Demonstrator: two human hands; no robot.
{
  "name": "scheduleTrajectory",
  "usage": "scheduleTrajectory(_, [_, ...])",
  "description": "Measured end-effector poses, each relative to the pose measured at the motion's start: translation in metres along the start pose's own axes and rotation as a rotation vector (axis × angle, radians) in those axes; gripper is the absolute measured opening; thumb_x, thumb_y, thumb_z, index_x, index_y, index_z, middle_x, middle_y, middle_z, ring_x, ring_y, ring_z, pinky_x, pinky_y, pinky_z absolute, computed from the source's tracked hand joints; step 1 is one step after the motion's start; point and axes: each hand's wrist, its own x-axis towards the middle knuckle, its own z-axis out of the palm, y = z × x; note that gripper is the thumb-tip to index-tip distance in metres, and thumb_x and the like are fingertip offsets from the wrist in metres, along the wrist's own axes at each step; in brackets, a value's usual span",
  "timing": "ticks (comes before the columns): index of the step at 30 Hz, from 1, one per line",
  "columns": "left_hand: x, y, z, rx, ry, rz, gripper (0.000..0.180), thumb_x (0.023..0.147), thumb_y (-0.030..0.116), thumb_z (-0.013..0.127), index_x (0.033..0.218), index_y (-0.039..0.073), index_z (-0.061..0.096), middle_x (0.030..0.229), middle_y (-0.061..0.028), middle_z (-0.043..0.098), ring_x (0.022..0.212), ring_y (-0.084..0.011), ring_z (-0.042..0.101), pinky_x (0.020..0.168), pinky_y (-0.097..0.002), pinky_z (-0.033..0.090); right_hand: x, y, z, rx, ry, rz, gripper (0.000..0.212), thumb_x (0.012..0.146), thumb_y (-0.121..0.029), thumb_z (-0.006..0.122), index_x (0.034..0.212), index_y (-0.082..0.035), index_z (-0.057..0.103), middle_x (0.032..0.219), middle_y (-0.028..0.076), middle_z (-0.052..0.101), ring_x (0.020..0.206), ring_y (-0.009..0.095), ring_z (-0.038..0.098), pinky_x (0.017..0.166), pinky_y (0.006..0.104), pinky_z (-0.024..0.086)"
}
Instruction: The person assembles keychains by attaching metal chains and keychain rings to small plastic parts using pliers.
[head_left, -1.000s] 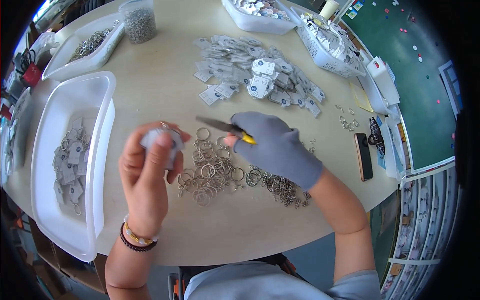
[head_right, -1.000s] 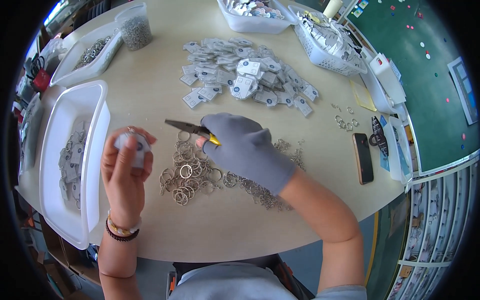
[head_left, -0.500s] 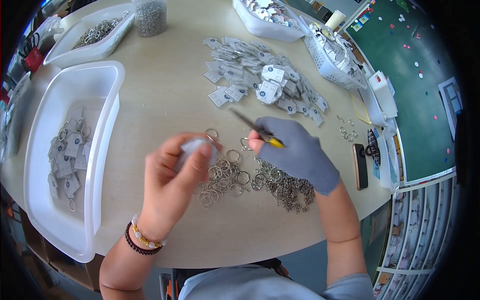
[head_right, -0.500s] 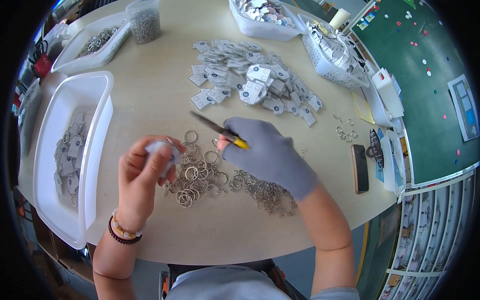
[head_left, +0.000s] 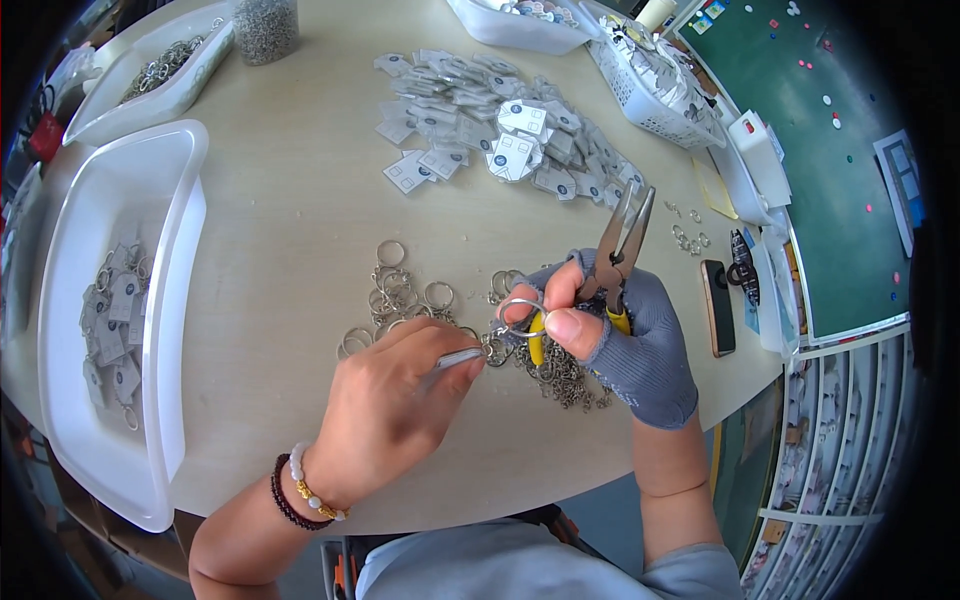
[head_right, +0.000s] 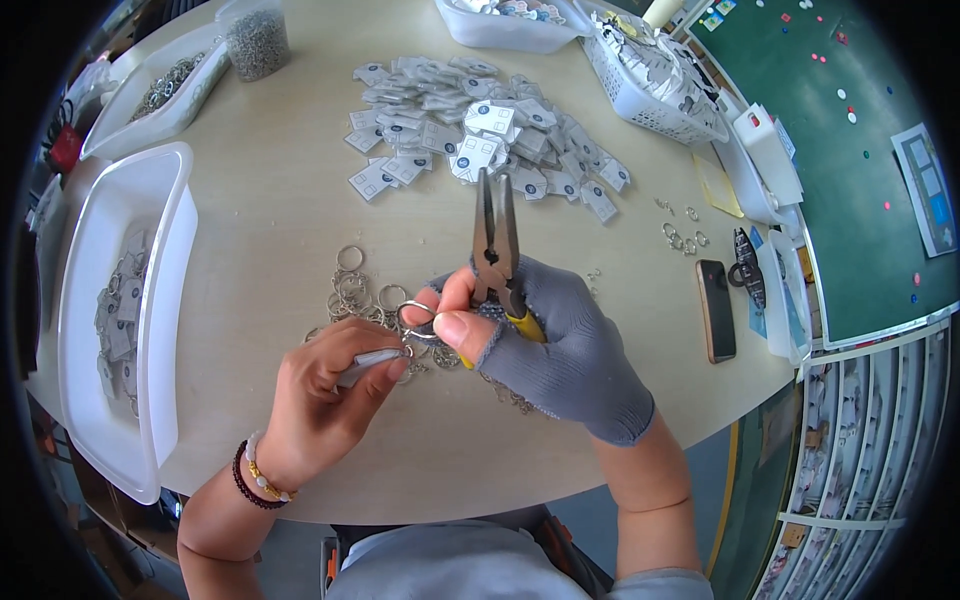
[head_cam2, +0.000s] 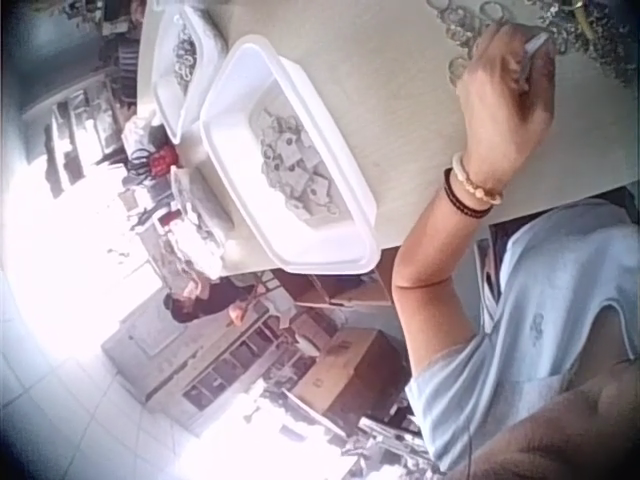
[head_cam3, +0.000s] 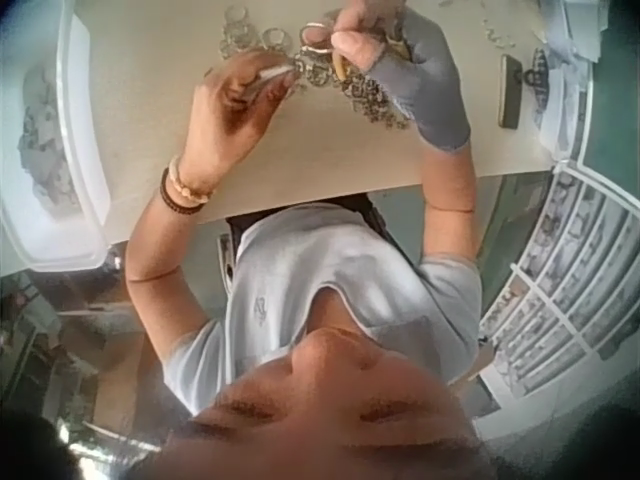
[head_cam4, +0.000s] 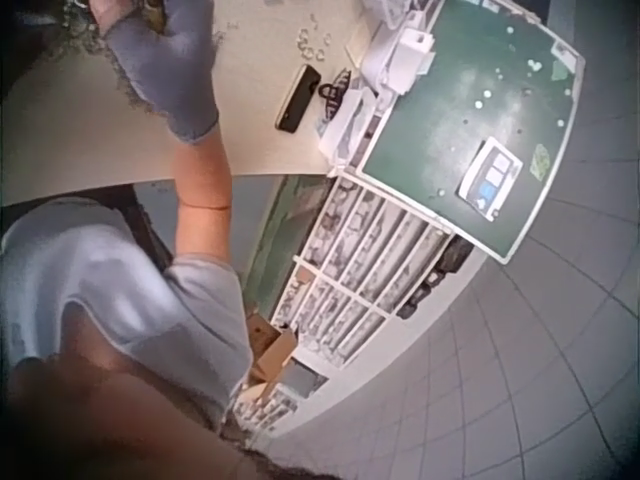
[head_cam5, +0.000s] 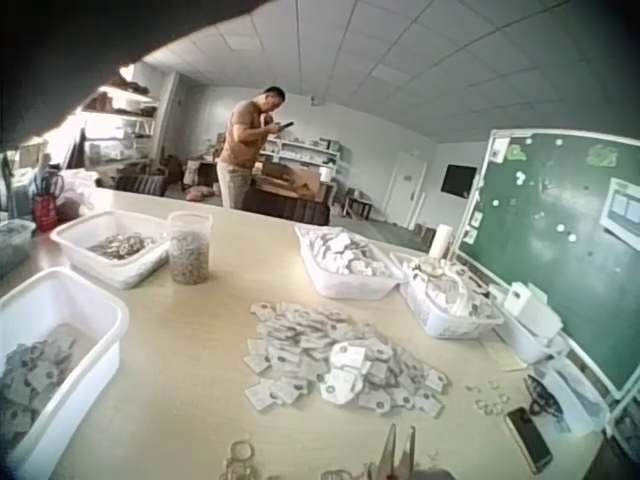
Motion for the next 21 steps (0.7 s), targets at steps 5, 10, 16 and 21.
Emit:
scheduleTrajectory(5, [-0.001,0.001,0.002,0.051,0.019,0.019,0.011,0.082,0.006,0.067,0.092,0.004,0.065,0.087,-0.0077,0.065,0.072,-0.0268,0.064,0.06,-0.0332,0.051,-0.004,-0.006,0.002,-0.005,-0.005,0.053,0.006,0.087,-0.001,0.061,0.093,0.0,0.06,0.09,0.008,0.063,0.099,0.02,0.065,0.09,0.0332,0.05])
scheduleTrajectory(10, [-0.001,0.002,0.001,0.077,0.053,0.053,0.012,0.08,0.005,0.068,0.092,0.004,0.066,0.088,-0.0073,0.066,0.069,-0.0252,0.064,0.058,-0.032,0.051,-0.005,-0.002,0.0,0.026,0.002,0.024,0.005,0.087,0.0,0.061,0.091,0.0,0.059,0.092,0.007,0.063,0.1,0.02,0.064,0.089,0.0334,0.05])
scheduleTrajectory(16, [0.0,0.0,-0.004,0.099,0.151,0.12,0.016,0.077,0.001,0.07,0.091,0.003,0.065,0.089,-0.0092,0.066,0.068,-0.0257,0.064,0.056,-0.0315,0.051,-0.008,-0.007,-0.01,-0.076,-0.006,0.102,0.013,0.09,-0.011,0.059,0.094,0.001,0.06,0.095,0.009,0.063,0.102,0.021,0.062,0.09,0.0352,0.049])
scheduleTrajectory(21, [0.008,0.001,-0.011,0.255,0.254,0.322,0.028,0.067,-0.003,0.071,0.094,0.004,0.067,0.09,-0.0091,0.066,0.068,-0.0236,0.064,0.056,-0.0302,0.05,-0.007,0.019,-0.03,0.567,0.051,0.177,0.031,0.091,-0.015,0.054,0.12,-0.002,0.053,0.115,0.015,0.058,0.106,0.022,0.059,0.092,0.0371,0.049])
